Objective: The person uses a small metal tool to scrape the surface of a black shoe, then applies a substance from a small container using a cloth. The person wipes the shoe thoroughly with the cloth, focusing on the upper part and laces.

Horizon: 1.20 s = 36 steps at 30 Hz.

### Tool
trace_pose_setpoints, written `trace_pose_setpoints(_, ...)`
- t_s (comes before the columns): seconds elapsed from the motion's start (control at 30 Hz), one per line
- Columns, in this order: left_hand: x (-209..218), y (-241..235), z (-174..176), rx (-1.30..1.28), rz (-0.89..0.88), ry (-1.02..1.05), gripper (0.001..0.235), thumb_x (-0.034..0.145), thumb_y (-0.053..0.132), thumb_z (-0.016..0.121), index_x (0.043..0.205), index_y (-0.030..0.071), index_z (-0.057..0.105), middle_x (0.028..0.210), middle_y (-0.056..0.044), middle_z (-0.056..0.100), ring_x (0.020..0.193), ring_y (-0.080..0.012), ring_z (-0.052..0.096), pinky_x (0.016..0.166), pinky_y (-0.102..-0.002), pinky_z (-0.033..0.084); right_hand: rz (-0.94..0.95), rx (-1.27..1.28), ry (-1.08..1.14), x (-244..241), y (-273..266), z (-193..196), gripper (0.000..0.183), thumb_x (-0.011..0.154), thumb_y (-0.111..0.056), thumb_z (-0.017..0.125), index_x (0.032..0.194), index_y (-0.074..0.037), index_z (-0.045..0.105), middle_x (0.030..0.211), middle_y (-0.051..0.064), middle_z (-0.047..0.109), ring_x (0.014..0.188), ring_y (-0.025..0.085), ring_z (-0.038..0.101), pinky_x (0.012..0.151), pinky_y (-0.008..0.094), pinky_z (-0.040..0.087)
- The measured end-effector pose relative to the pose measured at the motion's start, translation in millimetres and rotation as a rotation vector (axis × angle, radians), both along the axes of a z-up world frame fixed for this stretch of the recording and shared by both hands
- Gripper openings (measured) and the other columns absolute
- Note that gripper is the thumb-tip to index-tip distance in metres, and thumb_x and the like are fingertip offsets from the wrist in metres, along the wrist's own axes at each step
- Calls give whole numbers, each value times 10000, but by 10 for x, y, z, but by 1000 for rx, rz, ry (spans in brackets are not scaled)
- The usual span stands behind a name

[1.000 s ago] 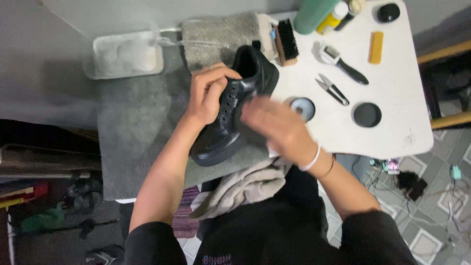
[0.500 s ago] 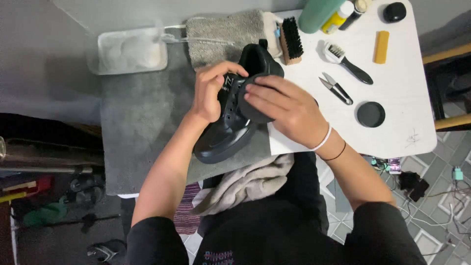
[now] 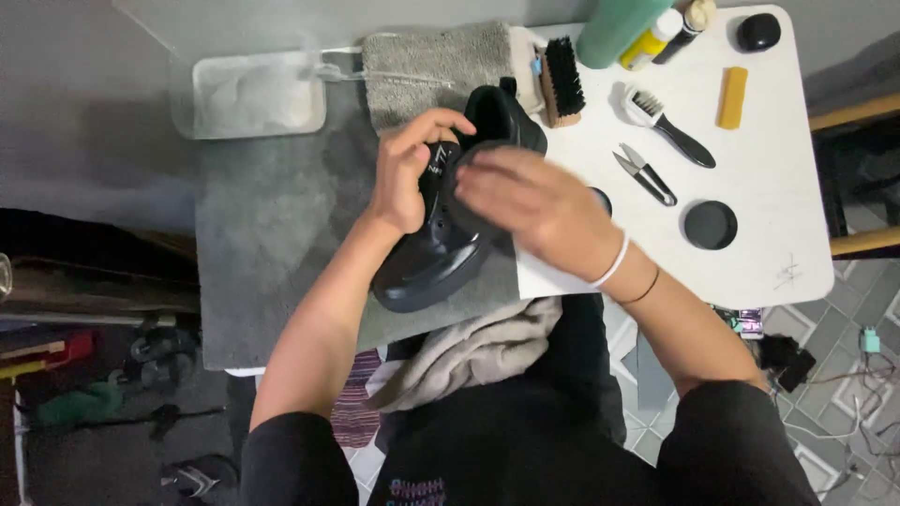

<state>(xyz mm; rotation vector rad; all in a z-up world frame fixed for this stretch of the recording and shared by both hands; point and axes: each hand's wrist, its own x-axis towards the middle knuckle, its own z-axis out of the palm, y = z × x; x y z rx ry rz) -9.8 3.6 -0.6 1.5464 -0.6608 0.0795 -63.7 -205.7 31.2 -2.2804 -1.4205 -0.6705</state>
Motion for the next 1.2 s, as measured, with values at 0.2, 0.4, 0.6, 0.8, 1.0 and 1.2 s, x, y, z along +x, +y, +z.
trace_pose_setpoints(0.2,-5,-27,39,-58,-3,-30,638,1027,611,293,1202,139,685,839,-100,673,822,-256,650,858,-362,510,-12,50,62,7,-11,106,492,1121,-195,280,1333,46,653,1338,225,659,1302,405,587,1131,538,454)
trace_pose_setpoints(0.4,-39,-36,-6,-74,0,20,679,1004,658,276,1157,147,695,774,-75,667,737,-204,606,809,-324,498,23,-24,70,-169,143,132,540,1115,-160,206,1230,46,691,1230,199,708,1217,376,635,1086,492,508)
trace_pose_setpoints(0.6,32,7,-93,-37,6,-43,672,1024,593,256,1217,110,682,777,-111,681,717,-274,643,801,-396,532,84,25,112,-275,280,113,496,1111,-134,246,1214,41,699,1234,191,709,1224,351,643,1100,498,494)
trace_pose_setpoints(0.8,53,31,-143,-67,-9,-1,701,1003,673,269,1217,157,692,851,-97,676,852,-206,614,845,-349,499,27,-34,82,-216,205,211,462,1078,-79,260,1220,70,673,1222,241,698,1231,424,623,1094,538,493)
trace_pose_setpoints(1.0,-20,-19,-11,-65,-29,-12,687,1044,620,273,1254,96,664,868,-162,691,797,-320,650,822,-430,533,-71,124,148,-139,59,316,363,1054,-24,412,1253,69,701,1279,220,705,1230,374,650,1101,503,498)
trace_pose_setpoints(1.2,-12,-42,-18,-1,19,37,667,982,629,263,1127,187,740,879,-107,695,899,-229,618,893,-354,503,-91,141,218,-379,95,330,516,1094,-214,268,1293,28,678,1256,211,702,1235,413,637,1057,529,515)
